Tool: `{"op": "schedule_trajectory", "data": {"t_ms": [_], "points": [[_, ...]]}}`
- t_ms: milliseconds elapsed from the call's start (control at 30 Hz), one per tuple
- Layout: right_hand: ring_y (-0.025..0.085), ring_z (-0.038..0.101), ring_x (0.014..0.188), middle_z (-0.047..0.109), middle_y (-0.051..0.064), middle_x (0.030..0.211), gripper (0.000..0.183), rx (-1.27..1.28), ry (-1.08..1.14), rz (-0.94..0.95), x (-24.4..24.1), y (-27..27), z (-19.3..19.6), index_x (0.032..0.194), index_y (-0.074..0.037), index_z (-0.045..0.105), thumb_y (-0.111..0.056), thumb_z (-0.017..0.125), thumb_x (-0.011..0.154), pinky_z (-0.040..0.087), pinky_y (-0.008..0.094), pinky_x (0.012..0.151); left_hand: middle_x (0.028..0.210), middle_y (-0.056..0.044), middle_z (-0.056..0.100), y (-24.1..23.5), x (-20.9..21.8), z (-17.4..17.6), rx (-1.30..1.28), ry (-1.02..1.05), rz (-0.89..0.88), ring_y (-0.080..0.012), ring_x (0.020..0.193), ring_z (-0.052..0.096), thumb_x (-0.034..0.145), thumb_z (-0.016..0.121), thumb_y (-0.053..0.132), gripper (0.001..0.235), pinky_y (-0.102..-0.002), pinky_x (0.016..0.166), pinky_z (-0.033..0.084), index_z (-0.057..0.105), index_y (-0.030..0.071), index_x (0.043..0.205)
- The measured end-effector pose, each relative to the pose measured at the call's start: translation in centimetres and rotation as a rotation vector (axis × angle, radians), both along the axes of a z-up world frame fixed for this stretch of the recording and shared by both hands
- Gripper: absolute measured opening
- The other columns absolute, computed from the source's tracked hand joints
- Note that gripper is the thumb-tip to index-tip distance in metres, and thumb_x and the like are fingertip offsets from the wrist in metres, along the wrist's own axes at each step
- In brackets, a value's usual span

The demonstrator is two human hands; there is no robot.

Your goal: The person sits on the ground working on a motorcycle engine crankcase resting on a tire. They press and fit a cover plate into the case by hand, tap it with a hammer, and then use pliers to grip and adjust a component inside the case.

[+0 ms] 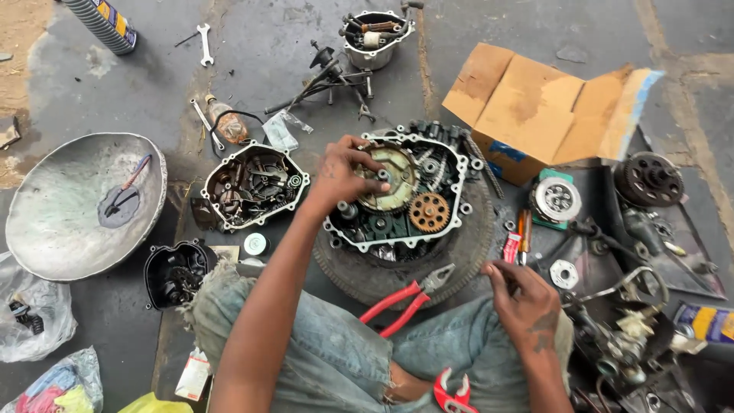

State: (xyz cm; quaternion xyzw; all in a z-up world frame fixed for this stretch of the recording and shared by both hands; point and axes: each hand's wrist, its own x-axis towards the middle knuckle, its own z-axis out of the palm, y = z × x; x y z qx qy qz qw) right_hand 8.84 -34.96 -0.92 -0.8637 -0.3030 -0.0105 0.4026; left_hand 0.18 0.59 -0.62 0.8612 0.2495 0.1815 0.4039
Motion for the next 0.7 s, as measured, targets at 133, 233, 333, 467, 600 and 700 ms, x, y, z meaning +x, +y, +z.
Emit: {"op": "schedule_trajectory", "data": {"t_ms": [133,233,333,467,600,700], "points": [[0.011,0.062,0.059,0.072,0.006,0.078,0.016,-0.048,0.010,-0.012,1.0,1.9,-1.9,0.101,-0.007,0.079,-0.015,0.080,0.088,0.048,0.027,0.057,0.125,-0.002,0.066,-1.4,-0.5,1.5,0.067,-0.004,0.035,-0.0270,0.115,0.055,0.051,0.099,0.028,0.037,-0.041,0.099,0.045,0.085,0.019,0.084],[0.008,0.060,0.057,0.074,0.003,0.080,0.015,-0.117,0.054,-0.029,2.0,2.9,-3.2,0.100,-0.006,0.079,-0.013,0.080,0.087,0.043,0.026,0.052,0.124,0.001,0.067,-2.1,-0.9,2.4,0.029,-0.016,0.055,-0.0266,0.118,0.053,0.051,0.098,0.028,0.034,-0.041,0.103,0.039,0.084,0.020,0.080],[0.005,0.057,0.051,0.071,0.003,0.072,0.015,-0.172,0.098,-0.043,3.4,2.6,-5.9,0.097,-0.004,0.079,-0.014,0.081,0.086,0.043,0.020,0.049,0.124,0.003,0.068,-2.1,-1.0,3.7,-0.021,-0.039,0.036,-0.0250,0.117,0.054,0.054,0.094,0.025,0.028,-0.041,0.106,0.038,0.083,0.021,0.080],[0.011,0.062,0.057,0.073,0.003,0.076,0.024,-0.286,0.166,0.061,8.5,-4.7,-16.3,0.104,-0.008,0.078,-0.015,0.080,0.081,0.049,0.022,0.052,0.125,0.000,0.068,-1.8,-0.8,3.9,-0.092,0.013,0.013,-0.0275,0.121,0.054,0.058,0.089,0.017,0.023,-0.049,0.112,0.031,0.083,0.021,0.080],[0.010,0.067,0.062,0.075,0.002,0.079,0.027,-0.287,0.205,0.180,10.4,-7.3,-21.8,0.104,-0.011,0.075,-0.016,0.077,0.077,0.053,0.021,0.056,0.121,-0.005,0.070,-1.9,-1.1,1.8,-0.050,-0.009,0.000,-0.0318,0.126,0.057,0.057,0.083,0.013,0.021,-0.061,0.118,0.025,0.083,0.022,0.076],[0.010,0.069,0.062,0.074,0.002,0.078,0.025,-0.346,0.251,0.128,9.6,-7.3,-22.3,0.100,-0.011,0.076,-0.016,0.077,0.075,0.053,0.020,0.056,0.123,-0.001,0.070,-2.2,-1.6,0.4,0.013,-0.030,-0.030,-0.0325,0.132,0.055,0.060,0.085,0.021,0.022,-0.064,0.120,0.025,0.082,0.028,0.081]]}}
